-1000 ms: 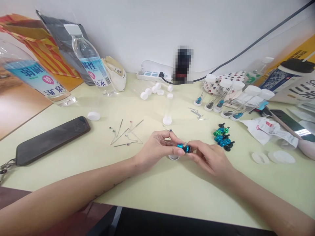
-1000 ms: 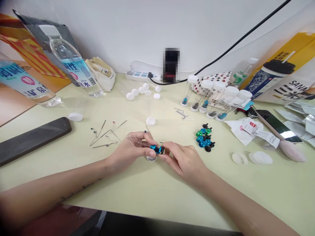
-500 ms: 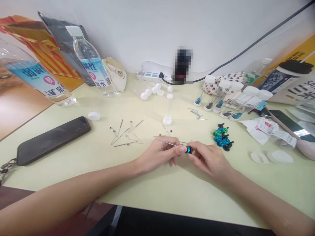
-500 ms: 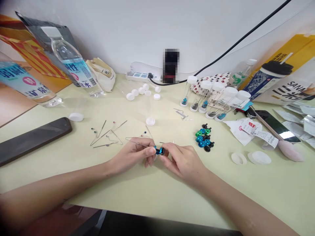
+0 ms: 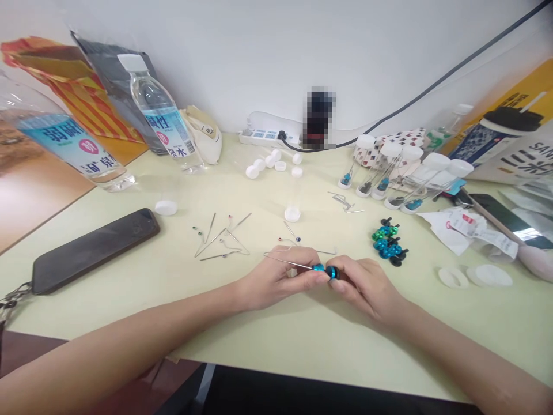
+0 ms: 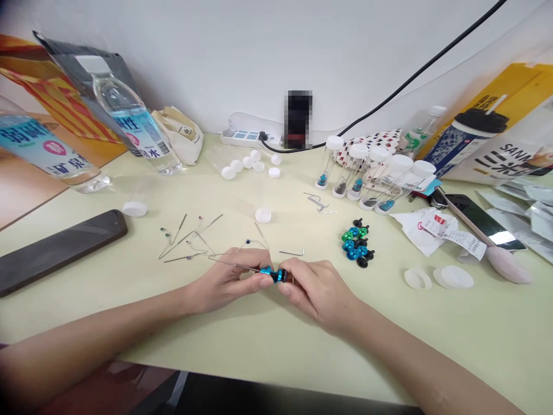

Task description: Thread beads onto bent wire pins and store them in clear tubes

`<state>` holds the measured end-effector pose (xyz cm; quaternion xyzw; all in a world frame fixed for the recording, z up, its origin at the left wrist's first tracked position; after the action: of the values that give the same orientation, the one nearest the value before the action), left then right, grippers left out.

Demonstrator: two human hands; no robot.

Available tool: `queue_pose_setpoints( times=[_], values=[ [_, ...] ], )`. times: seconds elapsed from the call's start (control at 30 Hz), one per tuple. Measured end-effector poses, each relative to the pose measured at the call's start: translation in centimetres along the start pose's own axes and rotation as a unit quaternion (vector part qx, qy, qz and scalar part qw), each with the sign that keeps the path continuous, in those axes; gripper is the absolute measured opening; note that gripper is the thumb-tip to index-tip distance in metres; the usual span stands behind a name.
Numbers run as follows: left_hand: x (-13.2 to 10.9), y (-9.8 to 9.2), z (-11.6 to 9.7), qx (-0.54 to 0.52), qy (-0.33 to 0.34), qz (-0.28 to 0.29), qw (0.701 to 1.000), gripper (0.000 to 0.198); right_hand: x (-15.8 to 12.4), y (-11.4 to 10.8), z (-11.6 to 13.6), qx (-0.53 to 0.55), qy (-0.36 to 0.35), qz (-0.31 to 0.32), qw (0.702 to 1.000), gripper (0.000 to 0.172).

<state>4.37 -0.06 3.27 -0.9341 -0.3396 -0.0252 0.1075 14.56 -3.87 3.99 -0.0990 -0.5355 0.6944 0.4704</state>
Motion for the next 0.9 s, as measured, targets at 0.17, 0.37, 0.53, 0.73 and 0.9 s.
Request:
queue_pose_setpoints(
  times=[0.17, 0.37, 0.53, 0.73, 0.9],
  values=[
    [0.1, -0.4, 0.1, 0.031, 0.018, -0.011, 0.999, 0.03, 0.0, 0.0, -0.6, -0.007, 0.005, -0.015, 1.0, 0.018],
    [0.0, 0.1, -0.4, 0.055, 0.036, 0.013, 0.998, 0.026, -0.1, 0.9, -0.6, 0.072, 0.027, 0.036, 0.996, 0.021],
    [-0.3, 0.2, -0.3, 0.077, 0.036, 0.01, 0.996, 0.029, -0.1, 1.7, -0.7, 0.17, 0.068, 0.077, 0.98, 0.028],
    [0.4, -1.1, -0.6, 0.089, 0.046, -0.023, 0.995, 0.029, 0.3, 1.4, -1.5, 0.14, 0.094, 0.048, 0.984, 0.034],
    [1.1, -5.6, -0.6, 0.09, 0.048, -0.148, 0.984, 0.024, 0.5, -0.7, -4.2, 0.012, 0.168, -0.032, 0.985, 0.029]
  ],
)
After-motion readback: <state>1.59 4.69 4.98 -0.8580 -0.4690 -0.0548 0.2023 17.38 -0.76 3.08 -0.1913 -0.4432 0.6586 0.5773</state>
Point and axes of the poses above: each hand's wrist, its own x-axis towards the middle knuckle, its own y-axis out of the palm, z = x × y, the point moved 8 cm from there along x, towards the middle knuckle, and after that the axes turned 13 degrees about -x, right-handed, at the moved point
